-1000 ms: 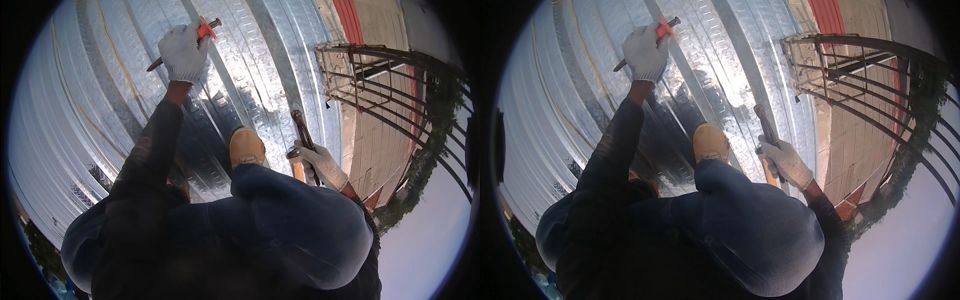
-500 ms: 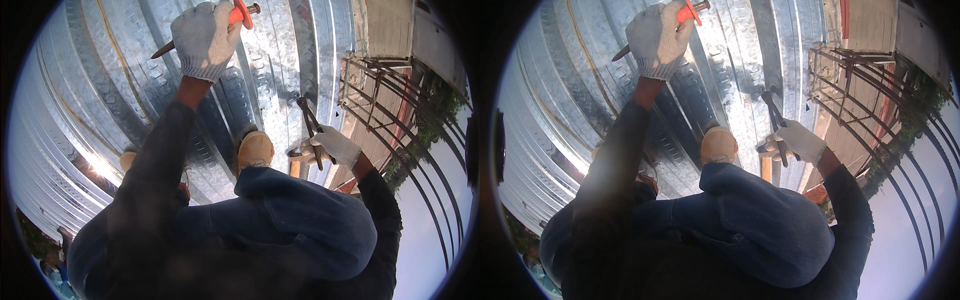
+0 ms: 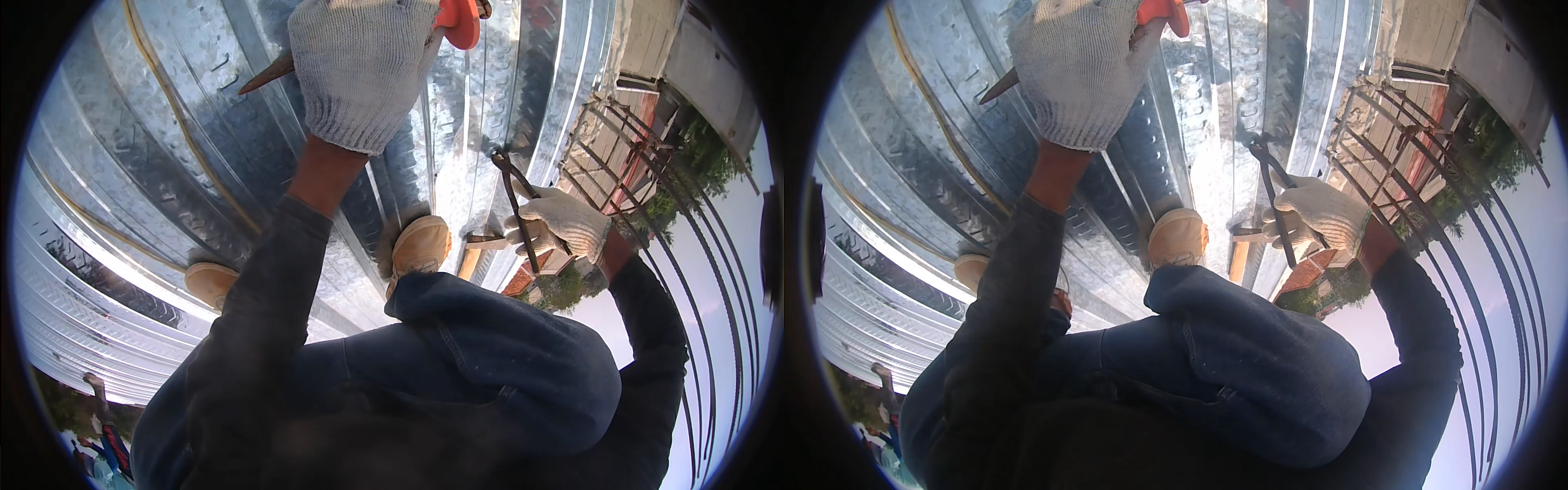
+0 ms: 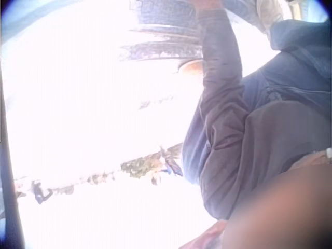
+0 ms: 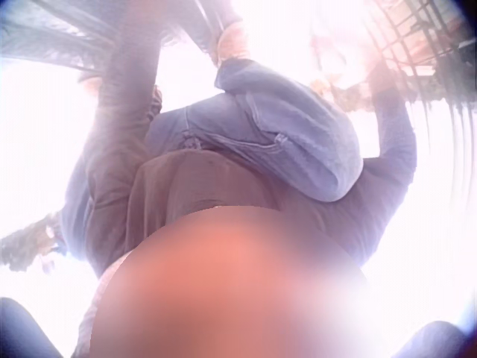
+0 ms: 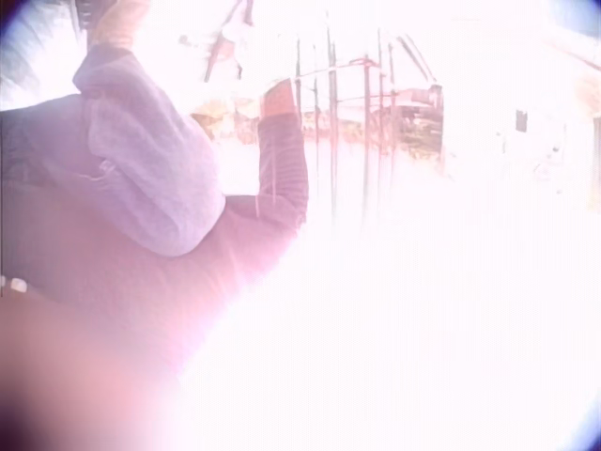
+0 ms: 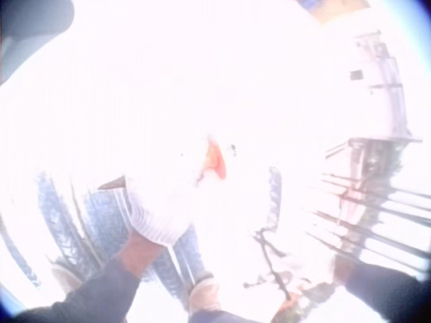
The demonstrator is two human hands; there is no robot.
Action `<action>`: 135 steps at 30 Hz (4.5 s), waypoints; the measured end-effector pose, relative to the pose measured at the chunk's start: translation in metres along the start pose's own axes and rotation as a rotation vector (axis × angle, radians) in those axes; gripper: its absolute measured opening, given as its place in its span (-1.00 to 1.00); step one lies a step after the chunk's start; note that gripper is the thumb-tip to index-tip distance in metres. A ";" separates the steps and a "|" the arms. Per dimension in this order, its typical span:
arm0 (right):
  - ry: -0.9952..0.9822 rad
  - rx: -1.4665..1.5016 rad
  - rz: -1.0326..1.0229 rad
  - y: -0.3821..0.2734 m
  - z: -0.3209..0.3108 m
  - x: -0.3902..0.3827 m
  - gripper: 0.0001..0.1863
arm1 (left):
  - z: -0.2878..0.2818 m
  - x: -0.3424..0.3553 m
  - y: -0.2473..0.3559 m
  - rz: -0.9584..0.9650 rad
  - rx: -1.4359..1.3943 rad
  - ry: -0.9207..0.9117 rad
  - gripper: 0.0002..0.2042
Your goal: The person secures a corrugated metal roof sheet to the roof structure using a hammer and a red-handled punch tool. They repeatedly position the punch and strike it to fasten the sheet in place.
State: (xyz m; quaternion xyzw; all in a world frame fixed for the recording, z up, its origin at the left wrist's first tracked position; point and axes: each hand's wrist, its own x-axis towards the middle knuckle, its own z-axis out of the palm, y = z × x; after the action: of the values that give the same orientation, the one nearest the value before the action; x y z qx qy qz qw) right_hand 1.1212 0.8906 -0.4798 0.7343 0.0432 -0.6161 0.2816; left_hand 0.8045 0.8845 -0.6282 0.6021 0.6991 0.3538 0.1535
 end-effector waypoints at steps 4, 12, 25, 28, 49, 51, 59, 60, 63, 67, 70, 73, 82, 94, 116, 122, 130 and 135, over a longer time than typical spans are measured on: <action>0.059 -0.171 0.030 -0.016 0.007 -0.001 -0.68 | 0.004 -0.006 0.000 -0.153 -0.246 0.023 -0.53; 0.073 -0.082 0.035 -0.015 0.015 -0.001 -0.74 | -0.016 0.002 0.002 -0.017 0.123 -0.129 -0.47; 0.207 -0.252 -0.179 0.026 0.024 0.003 -0.39 | -0.011 -0.004 -0.004 -0.024 -0.060 -0.097 -0.59; 0.205 -0.303 -0.195 0.029 0.020 0.006 -0.25 | -0.009 -0.003 -0.004 -0.008 -0.036 -0.086 -0.60; 0.110 -0.444 -0.116 0.030 -0.012 0.016 -0.75 | -0.020 0.003 0.004 0.076 0.035 0.013 -0.66; -0.025 -0.231 -0.137 0.041 -0.015 0.010 -0.60 | -0.018 0.004 0.004 0.086 0.040 0.015 -0.67; -0.177 0.066 -0.324 0.079 0.003 0.017 -0.32 | -0.013 0.011 0.001 0.176 0.137 0.051 -0.69; -0.214 0.121 -0.347 0.085 0.004 0.020 -0.34 | -0.015 0.012 0.000 0.193 0.159 0.059 -0.69; -0.316 0.252 -0.404 0.115 -0.001 0.041 -0.21 | -0.011 0.017 0.001 0.254 0.223 0.084 -0.70; -0.329 0.367 -0.542 0.158 0.012 0.056 -0.22 | -0.012 0.022 0.008 0.271 0.370 0.064 -0.64; -0.108 0.375 -0.562 0.197 0.038 0.075 -0.39 | -0.006 0.018 0.011 0.265 0.352 0.050 -0.63; 0.003 0.315 -0.554 0.224 0.061 0.079 -0.70 | -0.015 0.028 0.011 0.182 0.479 -0.096 -0.64; 0.730 0.244 -0.827 0.339 0.134 0.172 -0.52 | -0.005 -0.023 0.187 0.654 0.032 -0.705 -0.72; 1.080 0.041 -0.752 0.403 0.101 0.222 -0.27 | 0.101 -0.204 0.244 1.330 0.031 -1.032 -0.92; 0.299 0.827 -0.559 0.369 0.152 0.153 -0.64 | 0.129 -0.180 0.225 1.286 0.071 -1.415 -0.71; 0.396 1.081 -0.607 0.365 0.185 0.152 -0.71 | 0.142 -0.159 0.256 1.368 0.242 -1.625 -0.71; 0.526 1.204 -0.645 0.366 0.218 0.159 -0.71 | 0.125 -0.194 0.214 1.296 0.247 -1.125 -0.62; 0.515 1.304 -0.640 0.362 0.208 0.141 -0.70 | 0.128 -0.182 0.211 1.304 0.063 -1.197 -0.60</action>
State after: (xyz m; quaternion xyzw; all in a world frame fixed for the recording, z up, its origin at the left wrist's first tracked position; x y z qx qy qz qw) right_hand 1.1203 0.4506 -0.4975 0.8238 -0.0541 -0.3782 -0.4188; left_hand 1.0827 0.7563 -0.6138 0.9689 0.0286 -0.0229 0.2449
